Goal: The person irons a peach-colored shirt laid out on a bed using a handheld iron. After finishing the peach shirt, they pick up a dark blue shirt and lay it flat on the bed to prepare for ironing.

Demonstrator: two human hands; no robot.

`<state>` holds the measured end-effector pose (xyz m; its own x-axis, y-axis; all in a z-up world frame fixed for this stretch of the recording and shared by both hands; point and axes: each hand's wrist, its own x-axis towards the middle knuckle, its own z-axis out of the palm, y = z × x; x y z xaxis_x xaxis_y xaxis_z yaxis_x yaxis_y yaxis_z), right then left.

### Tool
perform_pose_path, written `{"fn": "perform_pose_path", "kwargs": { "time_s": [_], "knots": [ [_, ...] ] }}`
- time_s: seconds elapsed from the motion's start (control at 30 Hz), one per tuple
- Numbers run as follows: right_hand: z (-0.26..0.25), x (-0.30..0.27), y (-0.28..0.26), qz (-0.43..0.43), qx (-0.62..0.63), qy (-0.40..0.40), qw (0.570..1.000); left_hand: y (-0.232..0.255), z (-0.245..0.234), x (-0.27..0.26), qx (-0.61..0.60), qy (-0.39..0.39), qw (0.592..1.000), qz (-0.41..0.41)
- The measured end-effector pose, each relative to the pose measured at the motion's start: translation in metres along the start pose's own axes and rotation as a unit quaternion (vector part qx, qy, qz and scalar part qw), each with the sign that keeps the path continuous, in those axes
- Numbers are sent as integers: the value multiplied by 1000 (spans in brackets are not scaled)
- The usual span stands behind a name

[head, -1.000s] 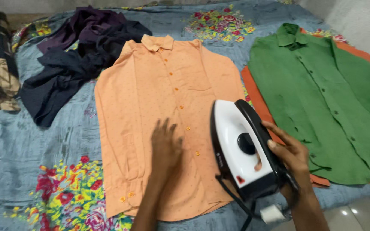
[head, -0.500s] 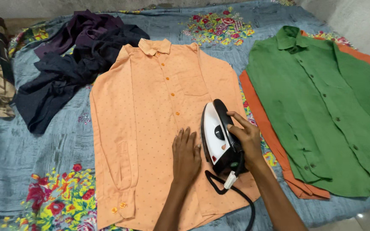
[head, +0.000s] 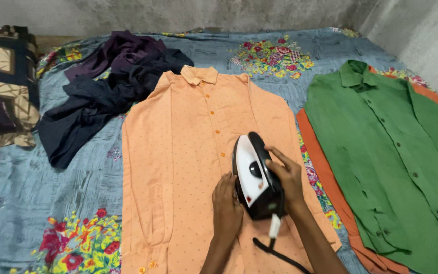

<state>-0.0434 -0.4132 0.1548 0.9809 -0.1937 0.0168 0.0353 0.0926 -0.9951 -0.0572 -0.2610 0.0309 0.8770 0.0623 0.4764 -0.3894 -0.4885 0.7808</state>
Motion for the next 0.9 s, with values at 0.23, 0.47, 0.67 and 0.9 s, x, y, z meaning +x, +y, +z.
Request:
{"fn": "perform_pose_path", "kwargs": {
  "time_s": [0.23, 0.47, 0.67, 0.9],
  "knots": [
    [-5, -28, -9, 27, -28, -4, 999, 2, -5, 5, -42, -8, 999, -26],
    [-19, -112, -7, 81, -48, 32, 995, 31, -30, 19, -109, 1, 991, -80],
    [32, -134, -15, -3, -38, -7, 999, 78, -90, 9, -334, -49, 928, -154],
    [106, -142, -23, -152, -113, -166, 968, 94, -189, 19, -354, 70, 925, -118]
  ]
}}
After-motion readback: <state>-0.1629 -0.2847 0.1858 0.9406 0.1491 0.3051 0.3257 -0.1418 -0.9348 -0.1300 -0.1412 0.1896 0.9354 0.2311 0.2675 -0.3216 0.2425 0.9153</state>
